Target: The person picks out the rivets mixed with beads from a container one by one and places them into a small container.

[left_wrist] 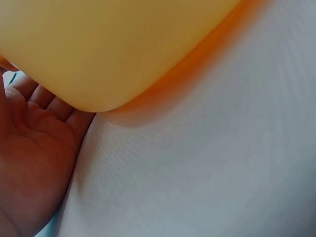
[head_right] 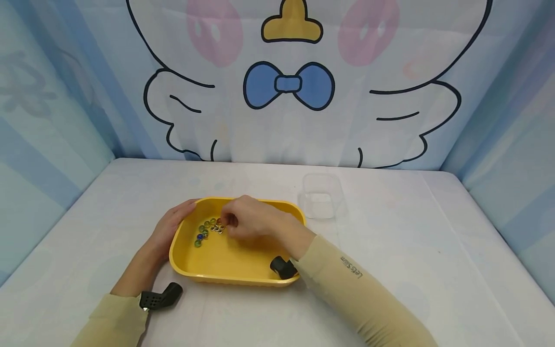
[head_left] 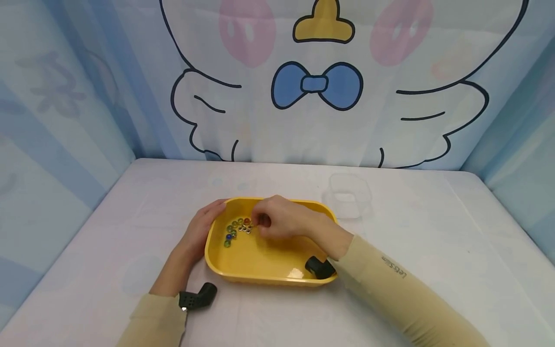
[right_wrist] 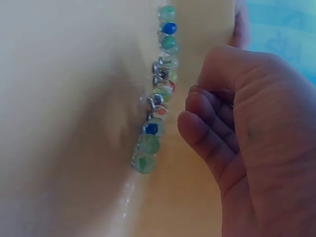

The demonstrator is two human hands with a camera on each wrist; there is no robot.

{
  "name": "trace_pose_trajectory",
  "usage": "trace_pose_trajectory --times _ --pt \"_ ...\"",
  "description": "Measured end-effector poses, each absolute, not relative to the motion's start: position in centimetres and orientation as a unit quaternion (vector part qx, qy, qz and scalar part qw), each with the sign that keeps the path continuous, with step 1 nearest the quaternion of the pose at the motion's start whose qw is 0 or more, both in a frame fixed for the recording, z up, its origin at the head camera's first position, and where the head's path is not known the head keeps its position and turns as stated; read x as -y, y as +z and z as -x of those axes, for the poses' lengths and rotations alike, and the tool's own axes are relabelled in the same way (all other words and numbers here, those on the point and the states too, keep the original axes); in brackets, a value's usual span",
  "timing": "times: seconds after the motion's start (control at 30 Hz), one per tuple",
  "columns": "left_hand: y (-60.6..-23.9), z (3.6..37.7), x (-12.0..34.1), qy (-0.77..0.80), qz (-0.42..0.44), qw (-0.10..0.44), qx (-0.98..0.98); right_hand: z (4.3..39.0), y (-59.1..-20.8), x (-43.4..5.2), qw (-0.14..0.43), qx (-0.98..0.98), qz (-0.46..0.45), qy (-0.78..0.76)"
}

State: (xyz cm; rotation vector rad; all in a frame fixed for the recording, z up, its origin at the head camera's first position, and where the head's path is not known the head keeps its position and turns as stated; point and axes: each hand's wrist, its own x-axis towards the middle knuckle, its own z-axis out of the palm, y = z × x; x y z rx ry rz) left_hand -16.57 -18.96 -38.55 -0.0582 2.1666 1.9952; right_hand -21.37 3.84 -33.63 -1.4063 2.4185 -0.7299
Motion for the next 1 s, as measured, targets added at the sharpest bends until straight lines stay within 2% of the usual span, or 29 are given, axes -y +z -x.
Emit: trace_pose_trajectory --times 0.33,1.0 --pt "-38.4 16.5 18.9 0.676 0.015 0.095 -0.731 21.4 -33.3 -4.9 0.098 -0.815 0.481 -0.307" --pt "-38.4 16.4 18.8 0.668 0.024 0.095 -0.738 21.5 -33.4 -6.6 0.000 -0.793 0.449 -0.412"
